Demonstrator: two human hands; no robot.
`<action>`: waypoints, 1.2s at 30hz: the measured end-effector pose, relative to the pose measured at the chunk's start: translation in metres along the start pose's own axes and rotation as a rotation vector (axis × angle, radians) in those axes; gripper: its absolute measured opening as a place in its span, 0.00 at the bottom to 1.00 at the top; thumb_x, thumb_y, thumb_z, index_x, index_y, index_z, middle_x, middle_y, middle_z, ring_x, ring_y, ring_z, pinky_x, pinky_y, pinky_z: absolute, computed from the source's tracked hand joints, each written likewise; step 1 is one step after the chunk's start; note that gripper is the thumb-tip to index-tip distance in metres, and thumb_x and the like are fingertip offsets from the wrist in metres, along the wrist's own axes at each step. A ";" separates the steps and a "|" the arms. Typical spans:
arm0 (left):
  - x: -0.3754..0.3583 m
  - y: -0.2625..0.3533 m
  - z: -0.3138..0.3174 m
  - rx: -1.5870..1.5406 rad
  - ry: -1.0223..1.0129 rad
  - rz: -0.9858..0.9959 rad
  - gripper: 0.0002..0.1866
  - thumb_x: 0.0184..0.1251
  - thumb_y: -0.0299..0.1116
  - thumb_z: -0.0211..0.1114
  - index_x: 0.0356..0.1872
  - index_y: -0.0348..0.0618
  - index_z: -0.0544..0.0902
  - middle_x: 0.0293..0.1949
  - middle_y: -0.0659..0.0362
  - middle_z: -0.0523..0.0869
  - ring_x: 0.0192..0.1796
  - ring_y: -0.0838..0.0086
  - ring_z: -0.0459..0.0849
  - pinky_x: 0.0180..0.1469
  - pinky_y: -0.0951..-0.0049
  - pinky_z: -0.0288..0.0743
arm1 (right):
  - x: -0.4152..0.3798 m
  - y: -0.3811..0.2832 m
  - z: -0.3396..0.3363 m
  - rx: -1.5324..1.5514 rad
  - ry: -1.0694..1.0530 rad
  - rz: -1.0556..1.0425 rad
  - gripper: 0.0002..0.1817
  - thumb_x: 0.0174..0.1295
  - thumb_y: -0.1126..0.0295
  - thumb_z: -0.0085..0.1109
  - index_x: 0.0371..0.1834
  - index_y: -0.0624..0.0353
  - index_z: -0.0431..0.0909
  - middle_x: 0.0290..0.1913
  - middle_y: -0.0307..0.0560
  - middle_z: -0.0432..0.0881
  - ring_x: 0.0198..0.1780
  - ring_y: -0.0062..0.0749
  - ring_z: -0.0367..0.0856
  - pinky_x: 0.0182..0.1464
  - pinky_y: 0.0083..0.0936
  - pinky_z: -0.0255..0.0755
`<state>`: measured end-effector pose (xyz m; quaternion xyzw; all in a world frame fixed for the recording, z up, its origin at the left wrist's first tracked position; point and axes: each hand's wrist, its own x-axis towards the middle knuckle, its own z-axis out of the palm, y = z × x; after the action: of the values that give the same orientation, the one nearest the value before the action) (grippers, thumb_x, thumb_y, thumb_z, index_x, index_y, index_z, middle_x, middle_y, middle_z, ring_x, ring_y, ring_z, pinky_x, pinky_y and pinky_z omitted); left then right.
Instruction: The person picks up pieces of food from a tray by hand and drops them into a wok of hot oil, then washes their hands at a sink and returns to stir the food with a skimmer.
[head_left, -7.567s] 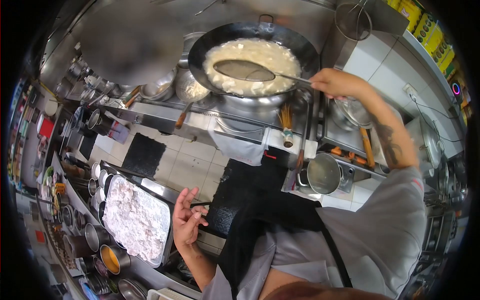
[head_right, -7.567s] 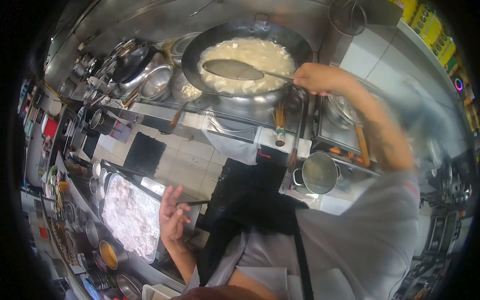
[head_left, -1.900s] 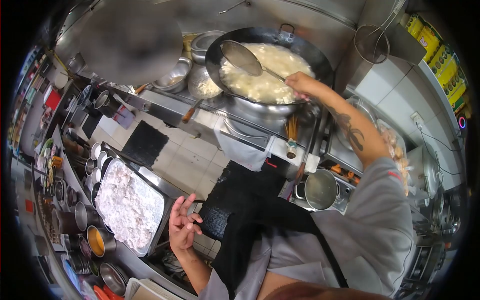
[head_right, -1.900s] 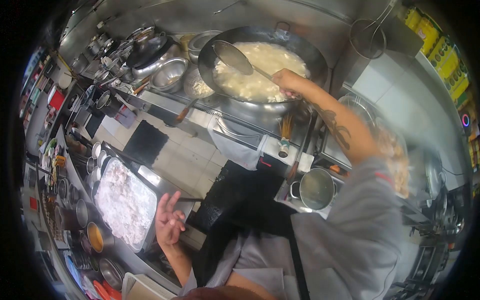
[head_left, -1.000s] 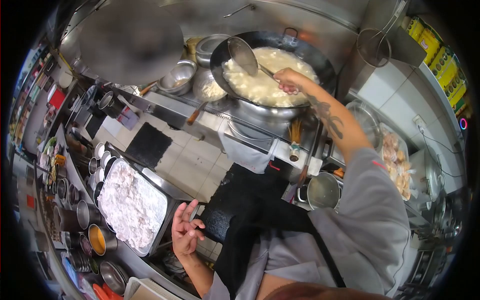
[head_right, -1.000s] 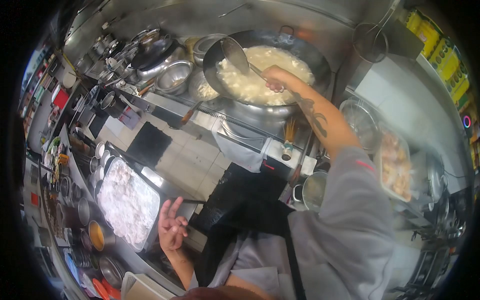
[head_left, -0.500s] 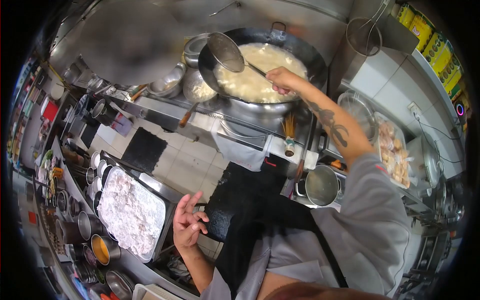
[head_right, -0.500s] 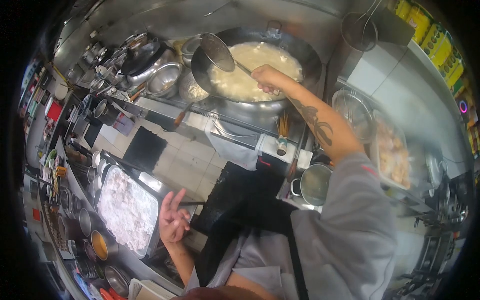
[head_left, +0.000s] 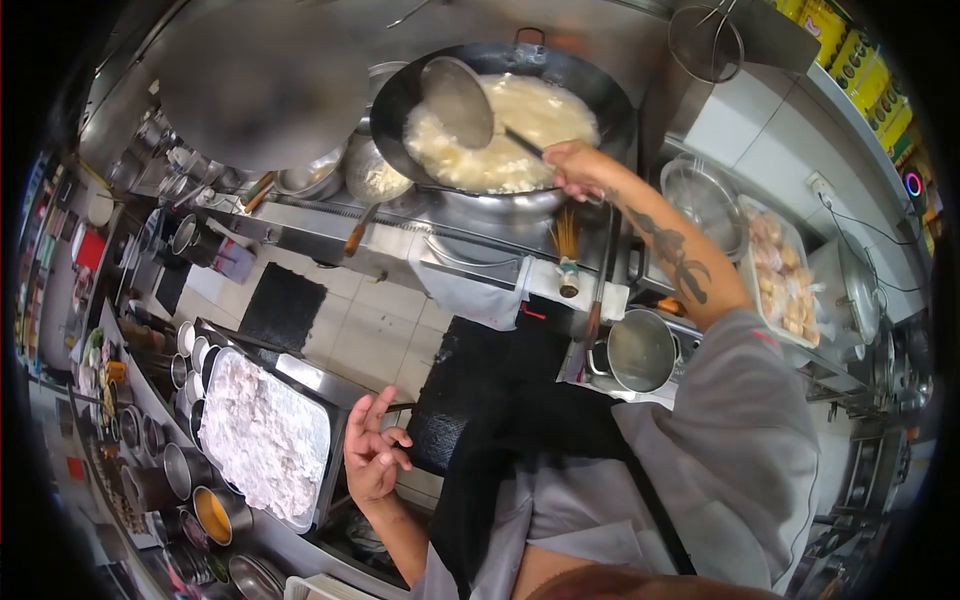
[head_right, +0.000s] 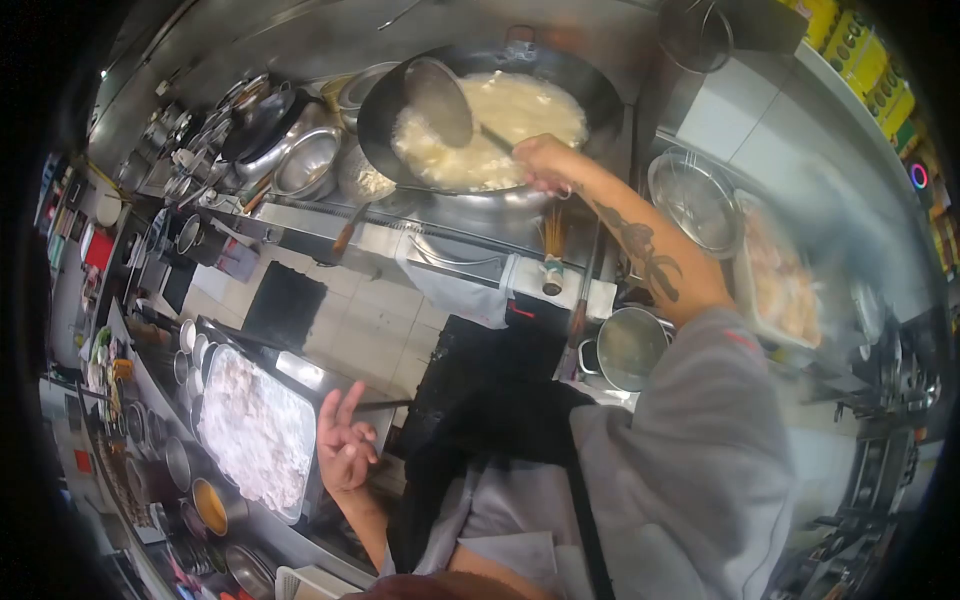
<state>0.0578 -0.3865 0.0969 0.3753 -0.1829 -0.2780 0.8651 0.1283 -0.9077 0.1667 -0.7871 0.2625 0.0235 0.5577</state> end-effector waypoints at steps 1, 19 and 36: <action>0.001 0.000 0.000 0.000 0.008 0.004 0.42 0.50 0.21 0.67 0.67 0.36 0.56 0.66 0.35 0.58 0.40 0.66 0.82 0.29 0.78 0.83 | -0.008 -0.002 -0.012 -0.009 0.075 -0.006 0.13 0.67 0.64 0.44 0.48 0.55 0.75 0.19 0.41 0.73 0.10 0.20 0.64 0.07 0.21 0.59; -0.024 -0.128 -0.106 0.425 0.691 -0.527 0.25 0.61 0.20 0.59 0.60 0.44 0.66 0.52 0.53 0.75 0.39 0.69 0.82 0.30 0.72 0.81 | 0.039 0.050 -0.194 -0.055 0.422 0.258 0.12 0.66 0.62 0.44 0.47 0.51 0.72 0.17 0.41 0.72 0.10 0.24 0.65 0.10 0.26 0.62; -0.057 -0.139 -0.090 0.513 0.939 -0.505 0.28 0.60 0.20 0.59 0.62 0.42 0.64 0.54 0.50 0.72 0.36 0.71 0.82 0.28 0.74 0.78 | 0.145 -0.038 -0.079 -1.039 0.172 -0.001 0.11 0.52 0.79 0.46 0.33 0.71 0.80 0.27 0.63 0.82 0.29 0.50 0.83 0.31 0.42 0.74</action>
<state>0.0127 -0.3809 -0.0724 0.6874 0.2531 -0.2263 0.6421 0.2497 -1.0248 0.1818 -0.9590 0.2608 0.0856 0.0701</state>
